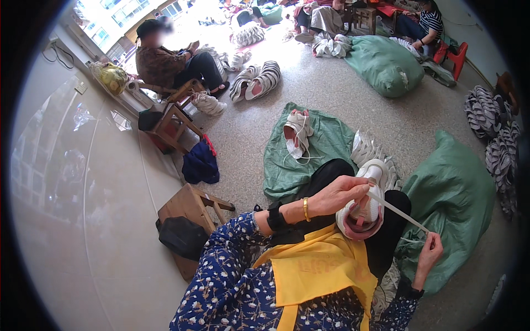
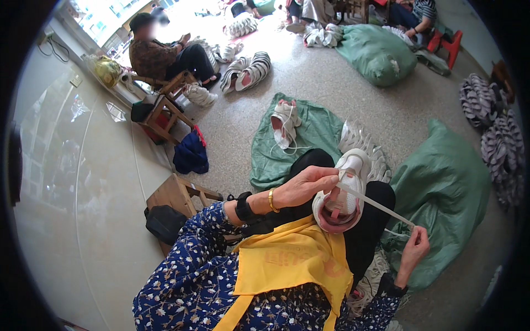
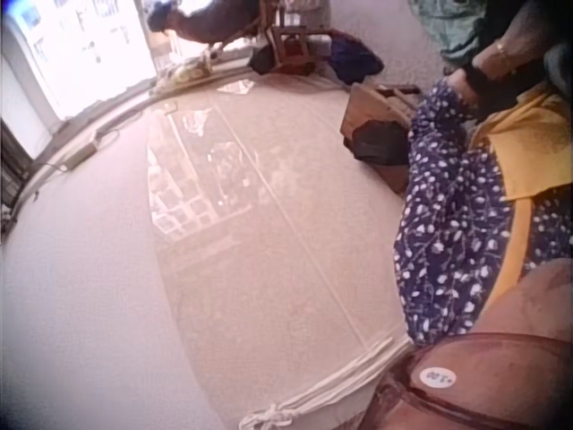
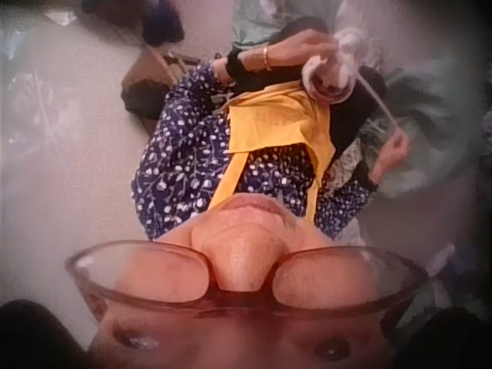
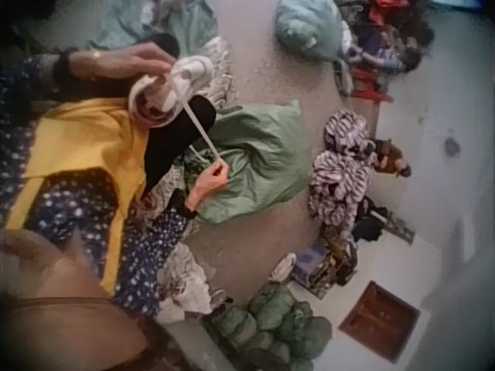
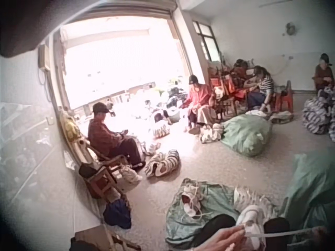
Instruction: The person sits on the floor and laces a white sneaker by hand, threading the laces through the eyelets and tying them. They handle multiple shoes, picking up a stack and then focusing on one shoe to complete the lacing process.
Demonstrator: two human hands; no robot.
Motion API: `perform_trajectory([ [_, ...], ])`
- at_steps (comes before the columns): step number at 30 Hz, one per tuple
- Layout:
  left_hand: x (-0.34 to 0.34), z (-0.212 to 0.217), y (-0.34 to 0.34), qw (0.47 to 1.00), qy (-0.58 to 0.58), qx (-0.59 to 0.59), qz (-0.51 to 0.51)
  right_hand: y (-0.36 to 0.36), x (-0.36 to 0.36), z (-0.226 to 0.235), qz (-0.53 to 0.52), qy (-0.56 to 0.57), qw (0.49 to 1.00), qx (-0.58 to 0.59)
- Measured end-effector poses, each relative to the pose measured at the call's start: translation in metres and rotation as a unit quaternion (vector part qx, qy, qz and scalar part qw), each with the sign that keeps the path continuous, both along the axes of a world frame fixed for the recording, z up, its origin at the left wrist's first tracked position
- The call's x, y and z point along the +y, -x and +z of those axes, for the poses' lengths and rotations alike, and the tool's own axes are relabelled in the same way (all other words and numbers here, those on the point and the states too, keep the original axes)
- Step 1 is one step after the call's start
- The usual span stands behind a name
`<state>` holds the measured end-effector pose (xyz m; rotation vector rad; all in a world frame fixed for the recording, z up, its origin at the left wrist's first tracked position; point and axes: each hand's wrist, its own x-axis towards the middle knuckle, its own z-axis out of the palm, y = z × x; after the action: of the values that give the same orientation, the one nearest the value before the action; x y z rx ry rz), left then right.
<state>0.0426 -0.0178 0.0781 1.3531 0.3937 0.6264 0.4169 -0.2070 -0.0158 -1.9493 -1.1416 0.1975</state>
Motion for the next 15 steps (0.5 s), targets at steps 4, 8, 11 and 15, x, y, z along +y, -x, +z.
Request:
perform_trajectory([
  [4,0.002,-0.004,0.001,1.000,-0.005,0.004,0.006,-0.010,-0.004,-0.011,-0.005,0.005,1.000,-0.003],
  [8,0.002,-0.007,0.002,1.000,-0.006,0.012,0.009,-0.021,-0.007,-0.022,-0.014,0.028,0.999,-0.023],
  [11,-0.001,-0.008,0.002,0.999,-0.019,0.040,0.021,-0.020,-0.005,-0.022,-0.016,0.088,0.994,-0.058],
  [15,-0.008,-0.014,-0.011,0.964,-0.233,0.065,0.111,0.012,0.016,-0.006,0.010,0.000,0.996,-0.093],
])
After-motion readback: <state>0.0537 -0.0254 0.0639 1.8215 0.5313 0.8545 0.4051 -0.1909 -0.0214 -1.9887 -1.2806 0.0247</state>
